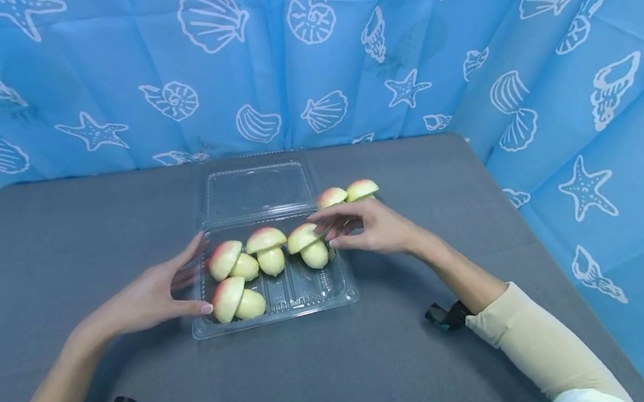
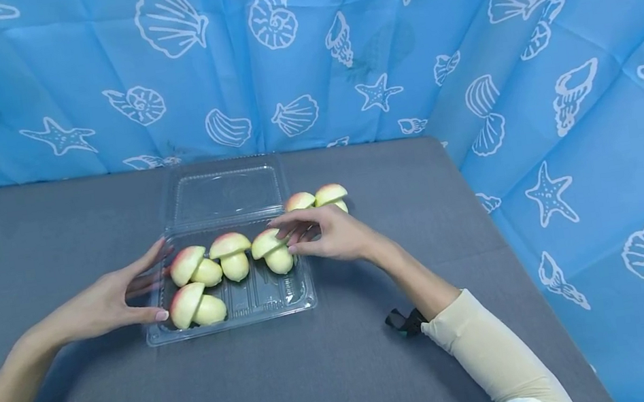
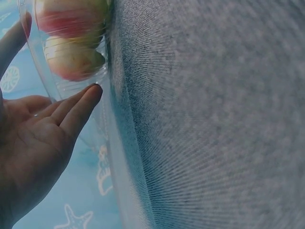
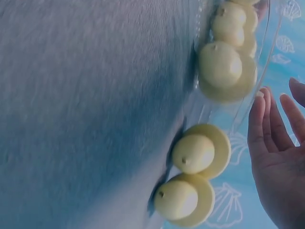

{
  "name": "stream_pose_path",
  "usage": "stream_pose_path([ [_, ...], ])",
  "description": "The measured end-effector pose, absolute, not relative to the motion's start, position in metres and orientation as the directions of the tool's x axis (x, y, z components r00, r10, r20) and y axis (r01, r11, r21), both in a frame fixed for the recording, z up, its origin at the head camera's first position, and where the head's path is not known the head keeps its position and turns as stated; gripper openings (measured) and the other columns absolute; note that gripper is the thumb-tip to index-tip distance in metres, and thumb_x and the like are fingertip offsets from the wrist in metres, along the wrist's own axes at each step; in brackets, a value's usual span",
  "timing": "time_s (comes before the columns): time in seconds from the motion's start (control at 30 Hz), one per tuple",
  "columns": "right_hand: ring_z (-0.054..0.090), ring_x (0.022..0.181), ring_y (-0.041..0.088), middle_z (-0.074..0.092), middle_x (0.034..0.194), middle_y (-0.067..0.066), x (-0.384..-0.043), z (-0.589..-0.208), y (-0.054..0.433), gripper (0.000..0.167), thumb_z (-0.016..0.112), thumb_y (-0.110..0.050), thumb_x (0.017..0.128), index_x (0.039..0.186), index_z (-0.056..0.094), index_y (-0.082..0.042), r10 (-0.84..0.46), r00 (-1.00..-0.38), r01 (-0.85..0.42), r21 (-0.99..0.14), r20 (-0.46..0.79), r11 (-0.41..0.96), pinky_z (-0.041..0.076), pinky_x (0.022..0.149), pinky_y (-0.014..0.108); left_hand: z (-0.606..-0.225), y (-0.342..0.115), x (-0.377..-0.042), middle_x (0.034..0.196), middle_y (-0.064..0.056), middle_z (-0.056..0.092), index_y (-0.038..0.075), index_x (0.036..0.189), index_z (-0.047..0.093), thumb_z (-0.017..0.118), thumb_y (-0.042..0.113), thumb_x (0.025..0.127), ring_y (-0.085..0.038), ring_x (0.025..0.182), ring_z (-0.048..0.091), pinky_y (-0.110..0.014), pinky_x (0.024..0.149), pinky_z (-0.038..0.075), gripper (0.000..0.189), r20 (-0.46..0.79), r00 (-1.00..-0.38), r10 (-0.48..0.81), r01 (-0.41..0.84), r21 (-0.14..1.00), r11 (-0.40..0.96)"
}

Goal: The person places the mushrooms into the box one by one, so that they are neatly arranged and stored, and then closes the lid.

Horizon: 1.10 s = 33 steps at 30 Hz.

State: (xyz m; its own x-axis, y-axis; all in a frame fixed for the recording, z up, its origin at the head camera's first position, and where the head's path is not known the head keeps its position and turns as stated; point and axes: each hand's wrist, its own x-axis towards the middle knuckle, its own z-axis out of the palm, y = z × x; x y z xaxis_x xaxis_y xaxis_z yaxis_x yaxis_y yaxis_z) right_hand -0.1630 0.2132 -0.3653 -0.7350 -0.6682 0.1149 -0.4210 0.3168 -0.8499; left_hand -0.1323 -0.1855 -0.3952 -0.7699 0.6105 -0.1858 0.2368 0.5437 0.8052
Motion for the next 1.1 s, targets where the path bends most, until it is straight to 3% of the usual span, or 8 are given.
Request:
stream_pose_path([
  [0.17, 0.069, 0.096, 0.033, 0.071, 0.111, 0.02, -0.168, -0.365, 0.226, 0.047, 0.072, 0.007, 0.086, 0.131, 0.06, 0.006, -0.631, -0.764, -0.44, -0.825, 0.136, 0.354, 0.058, 0.084, 0.045, -0.395, -0.186, -0.134, 0.164, -0.023, 0.007, 0.019, 0.161, -0.003, 0.081, 0.048, 0.079, -0.045, 0.136, 0.04, -0.057, 0.106, 0.041, 0.121, -0.19, -0.767, 0.613, 0.246, 0.795, 0.555],
  [0.37, 0.069, 0.097, 0.026, 0.07, 0.114, 0.014, -0.173, -0.36, 0.243, 0.045, 0.074, 0.0, 0.087, 0.131, 0.063, -0.002, -0.571, -0.809, -0.451, -0.772, 0.142, 0.447, 0.059, 0.084, 0.04, -0.394, -0.186, -0.135, 0.164, -0.022, 0.007, 0.02, 0.161, -0.003, 0.082, 0.049, 0.078, -0.045, 0.136, 0.04, -0.056, 0.107, 0.041, 0.122, -0.191, -0.766, 0.614, 0.25, 0.791, 0.559],
  [0.57, 0.067, 0.1, 0.037, 0.069, 0.116, 0.019, -0.181, -0.354, 0.254, 0.046, 0.072, 0.001, 0.088, 0.132, 0.061, 0.0, -0.538, -0.827, -0.456, -0.755, 0.163, 0.472, 0.058, 0.086, 0.042, -0.392, -0.186, -0.138, 0.164, -0.022, 0.007, 0.018, 0.161, -0.003, 0.083, 0.047, 0.078, -0.045, 0.136, 0.04, -0.056, 0.107, 0.041, 0.123, -0.182, -0.762, 0.622, 0.267, 0.787, 0.557],
  [0.83, 0.066, 0.104, 0.035, 0.069, 0.118, 0.016, -0.192, -0.36, 0.266, 0.048, 0.073, 0.003, 0.087, 0.133, 0.063, -0.006, -0.503, -0.846, -0.441, -0.764, 0.178, 0.471, 0.055, 0.089, 0.05, -0.391, -0.187, -0.135, 0.163, -0.025, 0.007, 0.015, 0.161, -0.001, 0.082, 0.044, 0.079, -0.047, 0.134, 0.041, -0.058, 0.106, 0.04, 0.12, -0.162, -0.762, 0.627, 0.284, 0.787, 0.548],
  [1.0, 0.065, 0.104, 0.038, 0.068, 0.117, 0.023, -0.194, -0.358, 0.27, 0.047, 0.07, 0.008, 0.087, 0.132, 0.06, 0.002, -0.478, -0.856, -0.44, -0.764, 0.198, 0.472, 0.054, 0.09, 0.052, -0.392, -0.187, -0.134, 0.164, -0.023, 0.006, 0.014, 0.161, 0.0, 0.081, 0.044, 0.08, -0.046, 0.135, 0.041, -0.057, 0.107, 0.04, 0.119, -0.152, -0.762, 0.629, 0.287, 0.792, 0.54],
  [1.1, 0.064, 0.104, 0.042, 0.066, 0.117, 0.027, -0.193, -0.35, 0.269, 0.045, 0.068, 0.008, 0.088, 0.131, 0.059, 0.006, -0.462, -0.863, -0.44, -0.755, 0.206, 0.486, 0.055, 0.089, 0.046, -0.393, -0.187, -0.134, 0.164, -0.022, 0.006, 0.014, 0.161, 0.0, 0.081, 0.045, 0.079, -0.045, 0.135, 0.042, -0.056, 0.107, 0.04, 0.119, -0.156, -0.768, 0.621, 0.283, 0.787, 0.548],
])
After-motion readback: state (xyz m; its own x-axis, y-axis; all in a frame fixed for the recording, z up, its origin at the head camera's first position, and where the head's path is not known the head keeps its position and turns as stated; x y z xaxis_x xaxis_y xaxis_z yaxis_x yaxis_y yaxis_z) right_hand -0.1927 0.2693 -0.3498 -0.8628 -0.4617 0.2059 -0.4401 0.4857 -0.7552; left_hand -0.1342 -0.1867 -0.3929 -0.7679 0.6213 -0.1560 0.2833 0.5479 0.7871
